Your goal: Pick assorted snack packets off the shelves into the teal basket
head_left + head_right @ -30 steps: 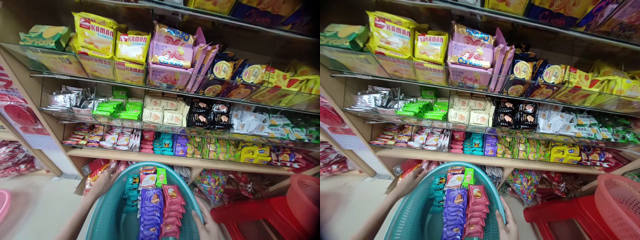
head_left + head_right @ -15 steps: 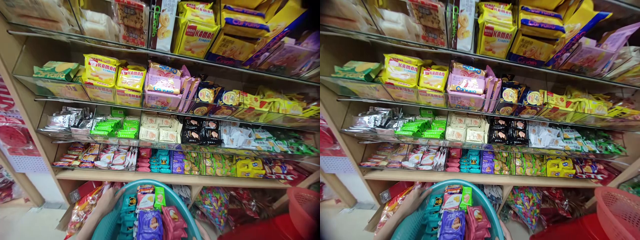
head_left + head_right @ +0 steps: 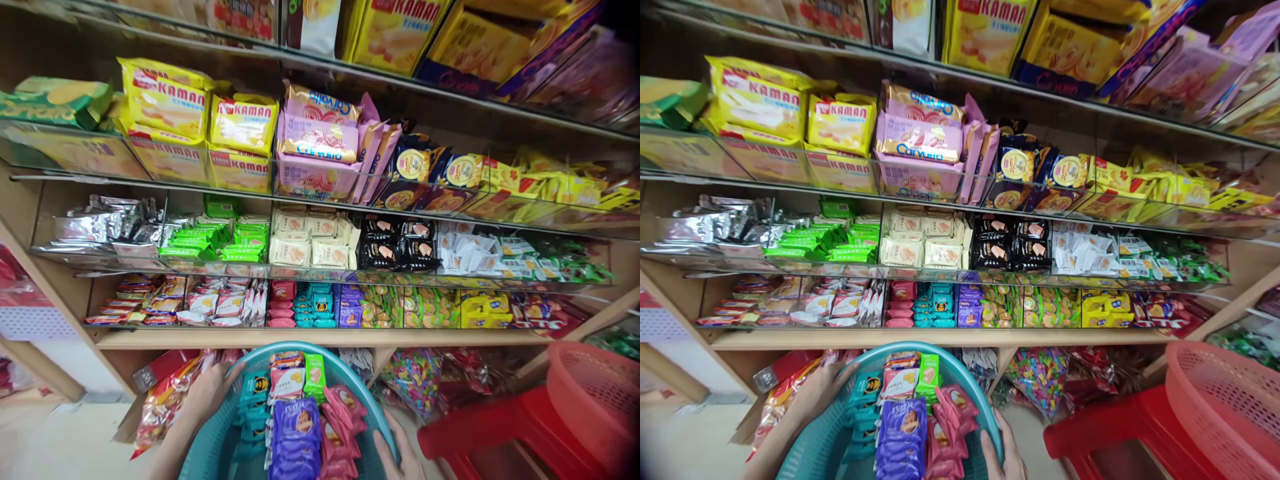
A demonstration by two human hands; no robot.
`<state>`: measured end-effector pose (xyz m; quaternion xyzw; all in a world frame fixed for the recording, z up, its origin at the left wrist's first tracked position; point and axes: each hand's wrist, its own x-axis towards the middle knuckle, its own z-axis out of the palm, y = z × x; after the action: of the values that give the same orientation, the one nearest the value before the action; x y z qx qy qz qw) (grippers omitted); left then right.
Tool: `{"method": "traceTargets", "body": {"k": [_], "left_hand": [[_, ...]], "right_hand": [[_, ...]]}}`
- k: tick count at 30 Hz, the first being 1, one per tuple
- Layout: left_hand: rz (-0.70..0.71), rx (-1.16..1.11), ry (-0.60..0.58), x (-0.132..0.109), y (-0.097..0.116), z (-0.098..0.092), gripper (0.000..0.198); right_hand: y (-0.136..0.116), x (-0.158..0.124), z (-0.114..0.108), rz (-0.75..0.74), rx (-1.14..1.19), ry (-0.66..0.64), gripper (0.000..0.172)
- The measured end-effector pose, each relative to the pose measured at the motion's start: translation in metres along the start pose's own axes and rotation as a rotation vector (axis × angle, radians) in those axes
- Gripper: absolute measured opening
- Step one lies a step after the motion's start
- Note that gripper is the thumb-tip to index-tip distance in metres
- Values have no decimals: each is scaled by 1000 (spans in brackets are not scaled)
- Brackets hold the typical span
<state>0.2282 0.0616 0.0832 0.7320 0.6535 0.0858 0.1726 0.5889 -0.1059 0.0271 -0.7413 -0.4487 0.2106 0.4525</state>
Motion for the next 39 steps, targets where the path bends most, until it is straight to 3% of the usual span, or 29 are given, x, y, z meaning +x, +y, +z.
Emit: {"method": "traceTargets", "body": {"k": [2,5,8,10,13,18,25,33,36,39], "left_hand": [[2,-1,-5,-1,0,-1,52],[5,-4,-15,-3,0,-2,53],[2,-1,-23,-4,-1,-2,54],[-4,3,-24,-6,0,-1,55],[-4,7,-24,-8,1,-1,56],[-2,12,-22,-8,3,0,54],[-26,35,-23,-6,-1,7,53],[-13,26,5,-6,-7,12,45],[-29,21,18,-6,-7,12,46],[-46,28,26,-6,-7,12,48]], "right_hand": [[-3,-2,-3,-117,-110,27,51],[-18,-3,-9,-429,-302,27,44],[-39,-3,-16,-670,-501,-125,52],[-51,-2,-20,-723,-615,-243,66],[-65,2,-22,-720,-696,-351,78],[-79,10,-11,-702,-720,-372,73],[-84,14,24,-729,-750,-211,50],[-60,25,53,-702,-784,1,47],[-68,29,49,-702,-753,-52,48],[-103,40,25,-663,-669,-149,51]]}}
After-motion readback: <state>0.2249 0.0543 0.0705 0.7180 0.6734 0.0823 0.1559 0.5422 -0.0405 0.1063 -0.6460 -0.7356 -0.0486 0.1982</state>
